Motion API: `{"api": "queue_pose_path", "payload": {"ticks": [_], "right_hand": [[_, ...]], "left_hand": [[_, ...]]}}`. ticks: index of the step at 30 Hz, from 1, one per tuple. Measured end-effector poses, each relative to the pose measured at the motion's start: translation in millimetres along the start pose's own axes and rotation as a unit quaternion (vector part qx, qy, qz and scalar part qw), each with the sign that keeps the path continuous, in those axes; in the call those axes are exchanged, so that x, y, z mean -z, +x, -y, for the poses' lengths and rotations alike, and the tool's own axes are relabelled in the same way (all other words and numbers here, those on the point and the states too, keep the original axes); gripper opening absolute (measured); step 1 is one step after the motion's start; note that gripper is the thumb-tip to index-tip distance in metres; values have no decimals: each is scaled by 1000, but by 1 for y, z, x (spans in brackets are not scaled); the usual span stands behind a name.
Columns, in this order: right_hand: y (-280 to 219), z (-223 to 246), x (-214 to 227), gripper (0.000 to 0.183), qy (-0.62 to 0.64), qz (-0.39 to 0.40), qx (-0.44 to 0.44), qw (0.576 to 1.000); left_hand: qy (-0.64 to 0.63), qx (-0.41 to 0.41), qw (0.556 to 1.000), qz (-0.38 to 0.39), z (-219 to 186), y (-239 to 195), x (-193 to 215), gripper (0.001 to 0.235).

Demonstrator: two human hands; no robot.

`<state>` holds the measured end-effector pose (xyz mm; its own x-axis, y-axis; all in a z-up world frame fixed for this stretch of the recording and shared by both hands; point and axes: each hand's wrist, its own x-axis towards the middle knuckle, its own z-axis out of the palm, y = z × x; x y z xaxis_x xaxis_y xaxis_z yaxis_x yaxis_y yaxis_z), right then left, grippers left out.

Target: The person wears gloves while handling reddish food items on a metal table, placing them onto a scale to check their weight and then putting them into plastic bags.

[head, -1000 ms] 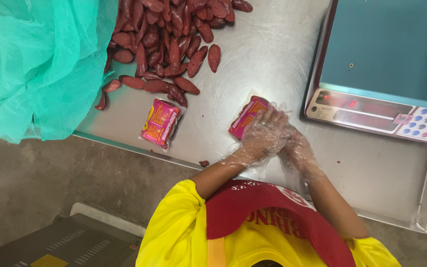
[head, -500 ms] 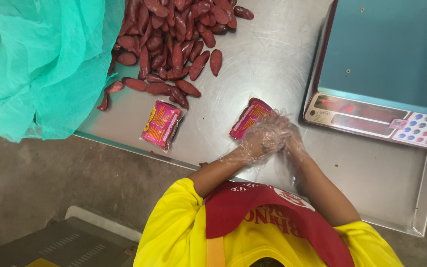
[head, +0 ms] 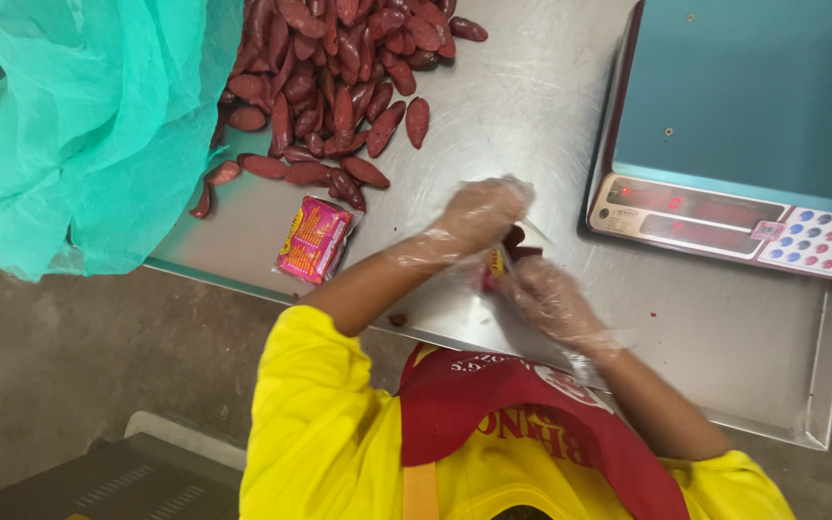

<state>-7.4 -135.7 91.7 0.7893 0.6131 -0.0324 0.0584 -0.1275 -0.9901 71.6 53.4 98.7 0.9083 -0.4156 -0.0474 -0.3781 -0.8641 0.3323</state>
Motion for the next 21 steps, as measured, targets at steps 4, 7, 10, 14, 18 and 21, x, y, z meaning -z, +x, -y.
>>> {"api": "queue_pose_path", "payload": {"ticks": [4, 7, 10, 14, 18, 21], "right_hand": [[0, 58, 33, 25, -475, 129, 11, 870], [-7, 97, 44, 13, -481, 153, 41, 862], [-12, 115, 52, 22, -110, 55, 249, 961], [-7, 109, 62, 27, 8, -51, 192, 980], [17, 88, 80, 35, 277, -293, 88, 911], [20, 66, 84, 63, 368, -279, -32, 886]], "left_hand": [[-154, 95, 981, 74, 8, -53, 47, 32], [-77, 66, 990, 94, 24, -65, 37, 23], [-597, -46, 791, -124, 33, -70, 14, 30], [-797, -76, 599, 16, -26, -75, -34, 76], [-798, 84, 596, 19, -35, -71, -40, 74], [-792, 117, 599, -13, -35, -73, -28, 66]]}}
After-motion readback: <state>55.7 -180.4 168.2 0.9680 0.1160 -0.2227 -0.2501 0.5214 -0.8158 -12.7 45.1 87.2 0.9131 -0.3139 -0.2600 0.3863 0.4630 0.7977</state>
